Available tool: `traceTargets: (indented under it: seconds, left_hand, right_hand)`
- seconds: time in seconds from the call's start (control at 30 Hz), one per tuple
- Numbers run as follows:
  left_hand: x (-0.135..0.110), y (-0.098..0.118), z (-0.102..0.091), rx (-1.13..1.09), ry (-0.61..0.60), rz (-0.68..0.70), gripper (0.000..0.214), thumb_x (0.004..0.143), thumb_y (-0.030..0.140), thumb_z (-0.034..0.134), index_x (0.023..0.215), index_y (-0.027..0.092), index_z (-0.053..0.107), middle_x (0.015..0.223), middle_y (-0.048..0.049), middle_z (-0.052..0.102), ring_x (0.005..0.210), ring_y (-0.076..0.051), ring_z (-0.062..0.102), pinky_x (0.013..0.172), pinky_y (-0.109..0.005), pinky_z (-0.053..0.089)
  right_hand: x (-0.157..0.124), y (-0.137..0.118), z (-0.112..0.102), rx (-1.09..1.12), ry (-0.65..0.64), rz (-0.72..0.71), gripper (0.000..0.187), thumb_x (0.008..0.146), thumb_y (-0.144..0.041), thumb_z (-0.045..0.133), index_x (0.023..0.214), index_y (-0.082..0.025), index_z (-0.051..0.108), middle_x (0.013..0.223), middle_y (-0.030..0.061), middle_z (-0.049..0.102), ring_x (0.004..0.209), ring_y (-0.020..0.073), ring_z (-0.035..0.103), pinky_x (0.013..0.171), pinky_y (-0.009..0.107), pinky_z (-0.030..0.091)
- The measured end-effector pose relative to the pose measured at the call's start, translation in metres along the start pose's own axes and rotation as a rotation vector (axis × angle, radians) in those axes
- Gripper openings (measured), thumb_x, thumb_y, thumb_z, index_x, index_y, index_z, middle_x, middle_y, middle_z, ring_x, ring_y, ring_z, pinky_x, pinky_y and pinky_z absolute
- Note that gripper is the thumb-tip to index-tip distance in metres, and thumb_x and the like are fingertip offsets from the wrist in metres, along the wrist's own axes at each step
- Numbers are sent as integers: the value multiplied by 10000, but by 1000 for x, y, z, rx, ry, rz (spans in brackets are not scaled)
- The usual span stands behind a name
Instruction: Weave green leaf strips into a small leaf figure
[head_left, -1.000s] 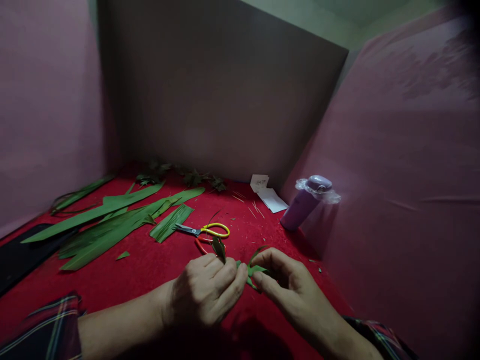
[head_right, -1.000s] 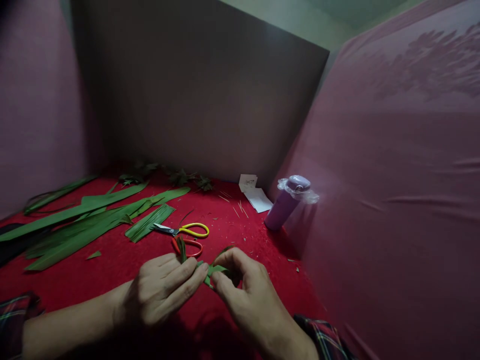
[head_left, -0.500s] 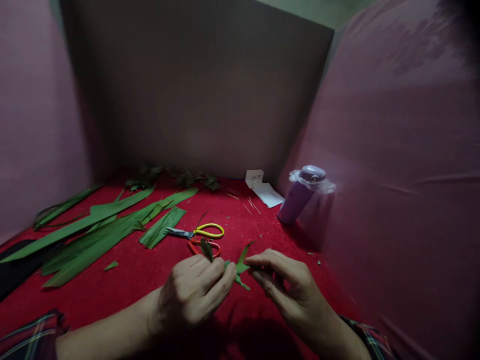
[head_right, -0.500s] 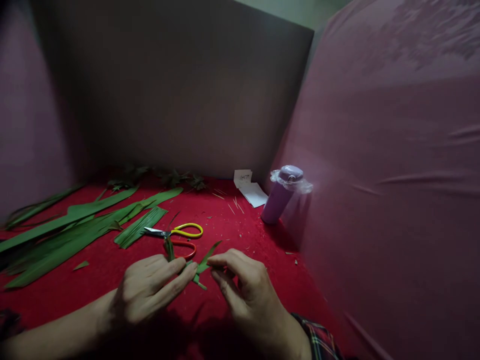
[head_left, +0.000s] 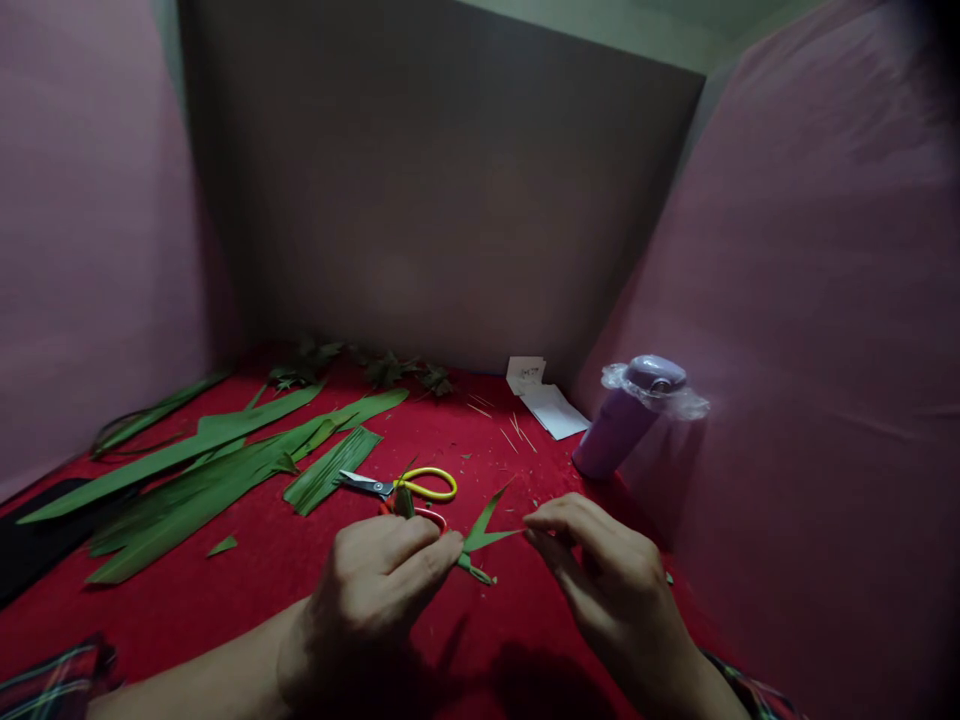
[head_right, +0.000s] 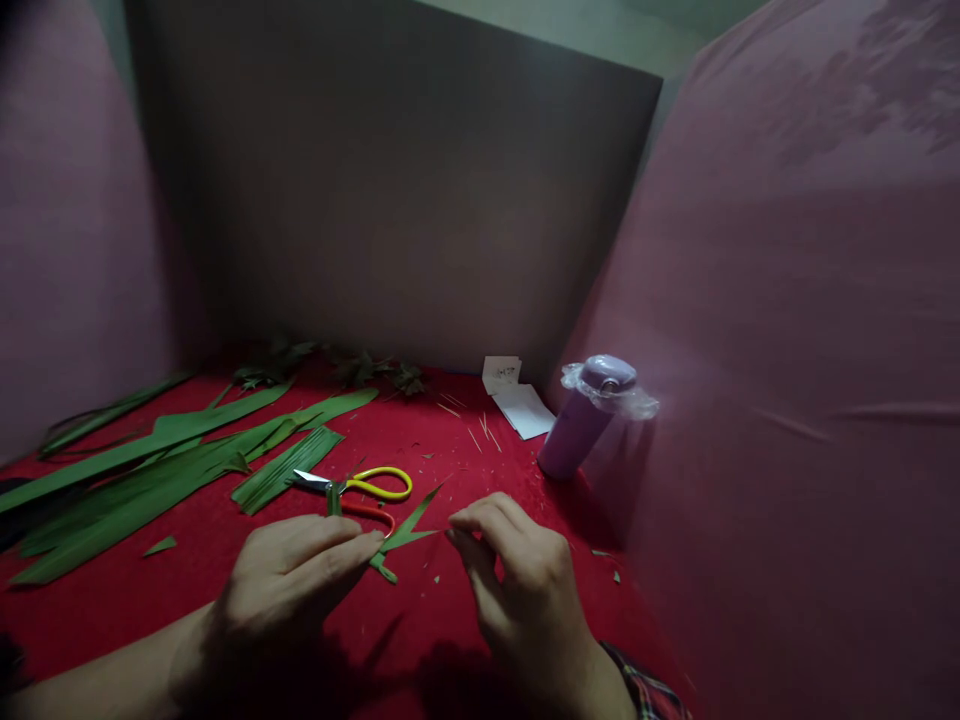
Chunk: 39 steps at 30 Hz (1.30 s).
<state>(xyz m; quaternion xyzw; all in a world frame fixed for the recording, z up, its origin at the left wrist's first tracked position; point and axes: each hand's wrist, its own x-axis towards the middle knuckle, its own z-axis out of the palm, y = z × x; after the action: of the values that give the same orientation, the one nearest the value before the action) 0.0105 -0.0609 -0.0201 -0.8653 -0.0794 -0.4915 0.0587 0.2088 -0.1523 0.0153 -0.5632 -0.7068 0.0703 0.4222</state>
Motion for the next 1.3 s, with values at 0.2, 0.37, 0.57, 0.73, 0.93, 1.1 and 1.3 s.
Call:
traceTargets:
  seconds: [0.2, 0.37, 0.57, 0.73, 0.93, 1.1, 1.3]
  left_hand:
    - [3, -2, -2, 6, 13, -18, 153, 850, 133, 479, 939, 128, 602, 662, -34, 618, 547, -82, 555, 500, -185, 419]
    - [3, -1, -3, 12, 21, -27, 169, 842, 118, 482, 965, 127, 598, 657, -33, 617, 530, -79, 538, 487, -191, 399]
    - [5, 0, -4, 42, 40, -11, 160, 844, 125, 476, 955, 124, 592, 665, -40, 624, 511, -77, 518, 467, -197, 376]
    - [8, -1, -8, 54, 35, 19, 164, 833, 99, 472, 944, 95, 593, 632, -47, 614, 490, -86, 497, 451, -210, 348]
    - [7, -5, -11, 166, 8, 84, 187, 826, 91, 464, 944, 86, 608, 643, -55, 618, 495, -102, 483, 447, -228, 349]
    - [9, -4, -13, 247, -77, 173, 196, 811, 93, 488, 953, 68, 621, 754, -93, 649, 524, -117, 503, 442, -253, 355]
    - [13, 1, -14, 284, -151, 264, 189, 813, 85, 471, 928, 65, 620, 724, -81, 633, 523, -111, 519, 444, -247, 386]
  right_hand:
    - [7, -5, 10, 132, -47, 23, 94, 848, -157, 528, 815, -187, 610, 710, 32, 616, 618, 142, 555, 569, 252, 415]
    - [13, -7, 24, 230, -40, -17, 84, 836, -148, 550, 838, -186, 626, 704, 27, 594, 613, 134, 541, 557, 243, 411]
    - [12, -7, 34, 276, -39, -12, 108, 832, -157, 553, 857, -185, 654, 662, 23, 572, 581, 136, 515, 530, 250, 409]
    - [10, -5, 36, 429, -70, 154, 147, 844, -265, 558, 897, -191, 674, 667, 18, 579, 548, 113, 485, 494, 226, 387]
    - [14, 6, 36, 839, -181, 565, 363, 839, -480, 518, 881, -150, 664, 570, -29, 485, 390, 32, 308, 365, 167, 208]
    - [14, 11, 30, 701, -104, 476, 392, 791, -530, 558, 876, -163, 665, 732, 40, 623, 674, 135, 550, 603, 230, 418]
    - [13, 3, 30, 582, -133, 466, 342, 716, -484, 659, 674, -154, 582, 626, -13, 536, 606, 120, 472, 592, 234, 394]
